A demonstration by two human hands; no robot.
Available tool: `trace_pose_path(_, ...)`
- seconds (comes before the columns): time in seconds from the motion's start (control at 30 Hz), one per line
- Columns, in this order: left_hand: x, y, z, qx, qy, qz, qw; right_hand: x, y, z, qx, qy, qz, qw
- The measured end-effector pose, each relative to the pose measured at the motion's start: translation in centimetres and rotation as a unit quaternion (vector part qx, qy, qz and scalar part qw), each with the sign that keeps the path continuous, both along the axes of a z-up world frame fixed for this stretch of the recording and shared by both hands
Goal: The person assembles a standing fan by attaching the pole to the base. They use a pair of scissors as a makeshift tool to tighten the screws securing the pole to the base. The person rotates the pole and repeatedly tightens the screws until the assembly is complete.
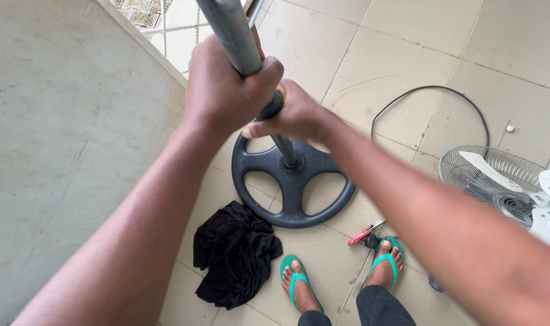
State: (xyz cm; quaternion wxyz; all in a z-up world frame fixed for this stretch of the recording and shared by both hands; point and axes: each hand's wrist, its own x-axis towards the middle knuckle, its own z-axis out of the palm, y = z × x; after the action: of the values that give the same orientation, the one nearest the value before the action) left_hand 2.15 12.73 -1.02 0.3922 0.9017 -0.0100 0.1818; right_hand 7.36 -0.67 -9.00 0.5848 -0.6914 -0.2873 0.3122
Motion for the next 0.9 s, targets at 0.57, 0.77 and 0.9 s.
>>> trace_pose_path(0.57,-0.5,-0.5,0.2,0.006,0.044,0.062,0.997,3.5,-2.8,1.8,-0.029,-0.087,0.083,0.992)
trace_pose_path(0.77,-1.3,-1.9,1.1,0.001,0.085,0.133,0.987,-4.4,-1.3,1.2,-0.055,-0.154,-0.207,0.965)
trace_pose_path(0.9,-1.4,-1.5,1.2,-0.007,0.053,0.109,0.993,-3.2,-1.7,0.4,0.023,-0.06,-0.137,0.989)
